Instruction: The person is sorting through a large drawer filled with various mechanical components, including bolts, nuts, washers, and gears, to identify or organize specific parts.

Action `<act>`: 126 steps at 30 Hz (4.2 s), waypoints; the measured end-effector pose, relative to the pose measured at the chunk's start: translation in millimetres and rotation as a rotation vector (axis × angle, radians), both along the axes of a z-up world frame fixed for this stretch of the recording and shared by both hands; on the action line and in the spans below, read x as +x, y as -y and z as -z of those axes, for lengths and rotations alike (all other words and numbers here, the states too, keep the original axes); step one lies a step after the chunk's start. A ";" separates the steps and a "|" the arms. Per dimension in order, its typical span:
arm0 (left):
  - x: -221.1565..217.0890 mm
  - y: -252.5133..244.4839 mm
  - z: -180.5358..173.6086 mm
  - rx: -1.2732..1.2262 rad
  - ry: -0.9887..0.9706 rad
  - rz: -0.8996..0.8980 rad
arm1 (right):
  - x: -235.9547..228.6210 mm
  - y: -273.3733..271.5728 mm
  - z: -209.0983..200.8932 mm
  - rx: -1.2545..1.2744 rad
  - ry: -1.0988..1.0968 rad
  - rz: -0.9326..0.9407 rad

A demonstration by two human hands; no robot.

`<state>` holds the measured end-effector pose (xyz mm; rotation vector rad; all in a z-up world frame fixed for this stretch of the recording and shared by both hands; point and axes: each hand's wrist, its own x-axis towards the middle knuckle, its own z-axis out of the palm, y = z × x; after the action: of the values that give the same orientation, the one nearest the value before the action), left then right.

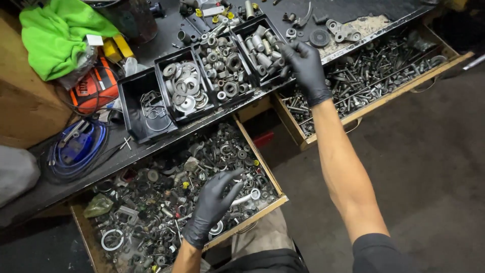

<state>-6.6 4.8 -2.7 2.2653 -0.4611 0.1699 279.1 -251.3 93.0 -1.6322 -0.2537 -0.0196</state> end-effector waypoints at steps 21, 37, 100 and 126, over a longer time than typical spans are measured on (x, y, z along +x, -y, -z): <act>-47.8 -43.9 -65.3 -0.219 -0.293 -0.250 | -78.1 -75.6 -26.0 0.291 0.026 -0.070; 48.7 2.4 -143.8 -0.770 -0.203 -0.356 | -188.6 -74.7 -44.4 0.065 -0.143 -0.229; 358.5 71.7 -90.1 0.939 0.252 -0.024 | -147.5 28.1 104.5 0.326 -0.207 0.326; -133.3 -122.4 -3.8 -0.451 -0.441 -0.799 | -187.4 -148.5 4.9 -0.072 0.479 0.019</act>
<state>-139.9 127.2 1.2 1.8403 0.6666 0.1463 91.7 -102.8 88.0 -1.6845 -0.6098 -0.4235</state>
